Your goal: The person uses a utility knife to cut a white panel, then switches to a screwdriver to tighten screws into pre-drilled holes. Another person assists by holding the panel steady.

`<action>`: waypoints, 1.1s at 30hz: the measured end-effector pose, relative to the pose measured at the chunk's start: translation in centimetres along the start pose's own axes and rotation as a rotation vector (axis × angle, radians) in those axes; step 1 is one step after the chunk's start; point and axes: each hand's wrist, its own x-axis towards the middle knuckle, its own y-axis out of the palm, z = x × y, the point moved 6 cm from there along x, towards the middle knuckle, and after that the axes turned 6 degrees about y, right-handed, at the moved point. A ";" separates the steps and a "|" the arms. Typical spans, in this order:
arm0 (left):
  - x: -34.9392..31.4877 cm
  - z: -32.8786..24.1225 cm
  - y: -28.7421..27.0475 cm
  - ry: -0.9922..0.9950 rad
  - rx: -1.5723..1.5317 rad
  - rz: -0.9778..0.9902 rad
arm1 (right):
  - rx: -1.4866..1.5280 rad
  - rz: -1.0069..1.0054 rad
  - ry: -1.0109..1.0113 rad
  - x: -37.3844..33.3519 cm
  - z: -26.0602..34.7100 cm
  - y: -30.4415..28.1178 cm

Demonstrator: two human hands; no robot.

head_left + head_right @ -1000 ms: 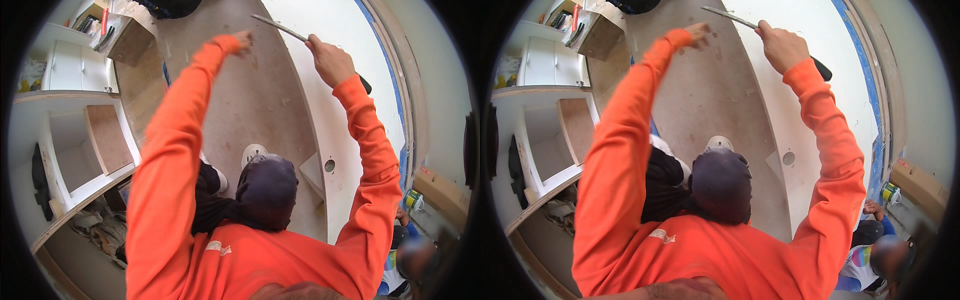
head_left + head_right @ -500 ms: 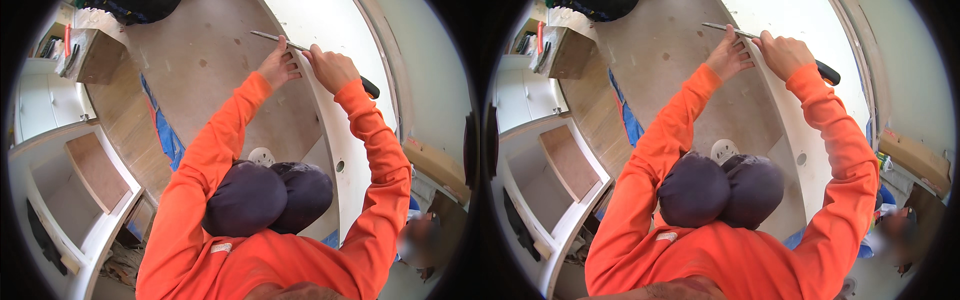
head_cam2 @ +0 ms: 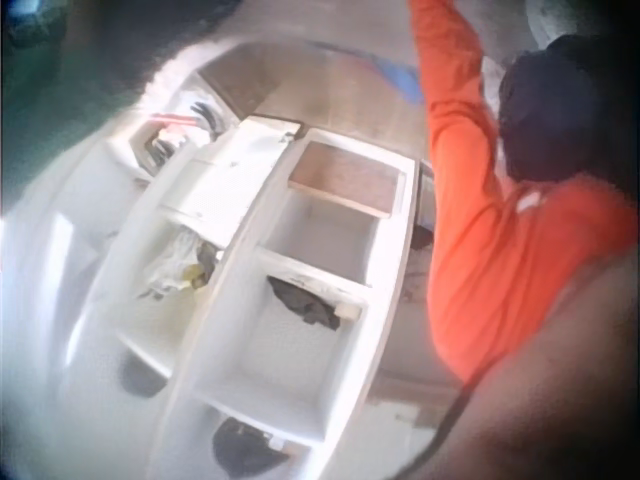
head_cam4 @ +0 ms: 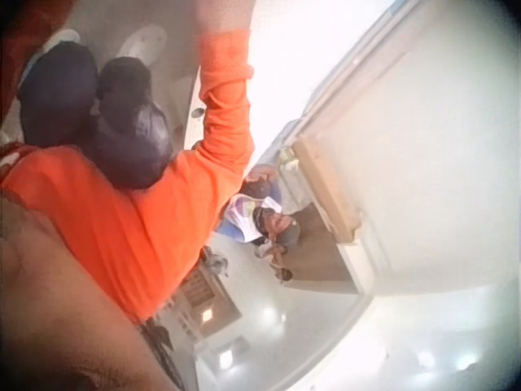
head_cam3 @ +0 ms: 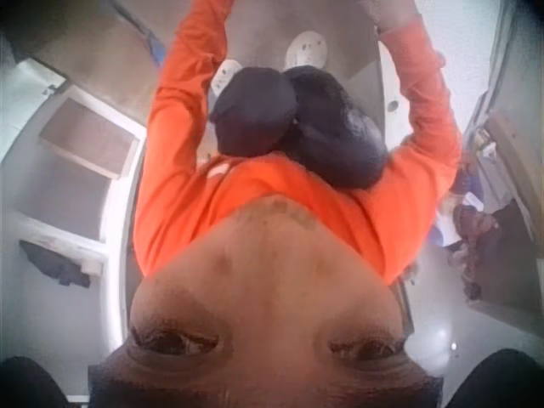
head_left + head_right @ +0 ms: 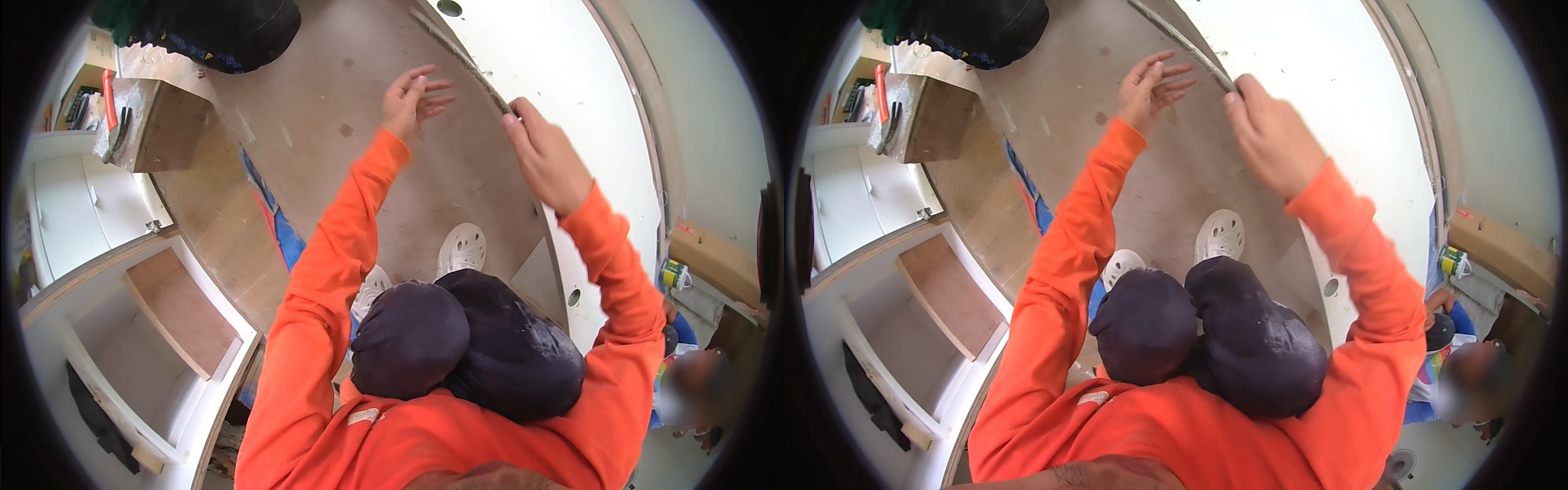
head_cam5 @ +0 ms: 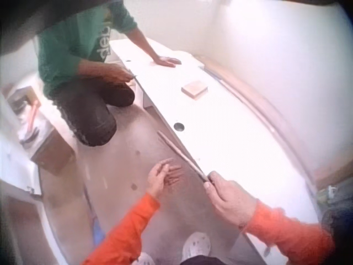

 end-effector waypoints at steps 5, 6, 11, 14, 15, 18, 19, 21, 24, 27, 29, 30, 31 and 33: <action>3.1 -5.0 -0.9 0.250 0.585 -0.214 | 0.856 0.020 0.338 -4.8 -0.3 7.4; 3.3 -6.8 -0.1 0.466 0.902 -0.192 | 0.988 -0.004 0.351 -5.3 -1.1 9.2; 4.2 -10.9 3.5 1.034 1.796 0.111 | 1.247 -0.297 0.250 -5.2 -3.0 9.2; 6.5 -11.5 3.2 1.160 1.981 0.335 | 1.361 -0.415 0.118 -4.9 -2.4 6.8; 7.0 -11.9 3.3 1.212 2.034 0.420 | 1.379 -0.448 0.077 -4.3 -2.3 5.9; 7.9 -13.2 4.2 1.339 2.138 0.694 | 1.404 -0.572 0.036 -2.3 -1.7 2.7; 8.4 -13.5 4.3 1.282 2.139 0.725 | 1.391 -0.603 0.060 -1.3 -1.9 2.2; 8.5 -13.6 4.8 1.161 2.131 0.773 | 1.356 -0.657 0.114 0.4 -1.9 0.7; 8.7 -13.3 6.3 0.961 2.145 0.849 | 1.246 -0.656 0.308 1.1 -4.2 0.2; 9.0 -14.4 6.5 0.924 2.119 0.907 | 1.297 -0.589 0.483 1.4 -7.0 1.3; 9.2 -14.9 7.2 0.938 2.090 0.943 | 1.357 -0.552 0.611 1.0 -8.1 2.1; 9.6 -15.0 7.4 0.848 2.080 0.962 | 1.366 -0.541 0.632 1.0 -8.3 2.0; 10.2 -15.0 7.7 0.759 2.067 0.983 | 1.330 -0.539 0.634 1.1 -8.0 1.8; 11.0 -14.8 8.1 0.705 2.009 0.994 | 1.257 -0.540 0.637 1.5 -7.9 1.9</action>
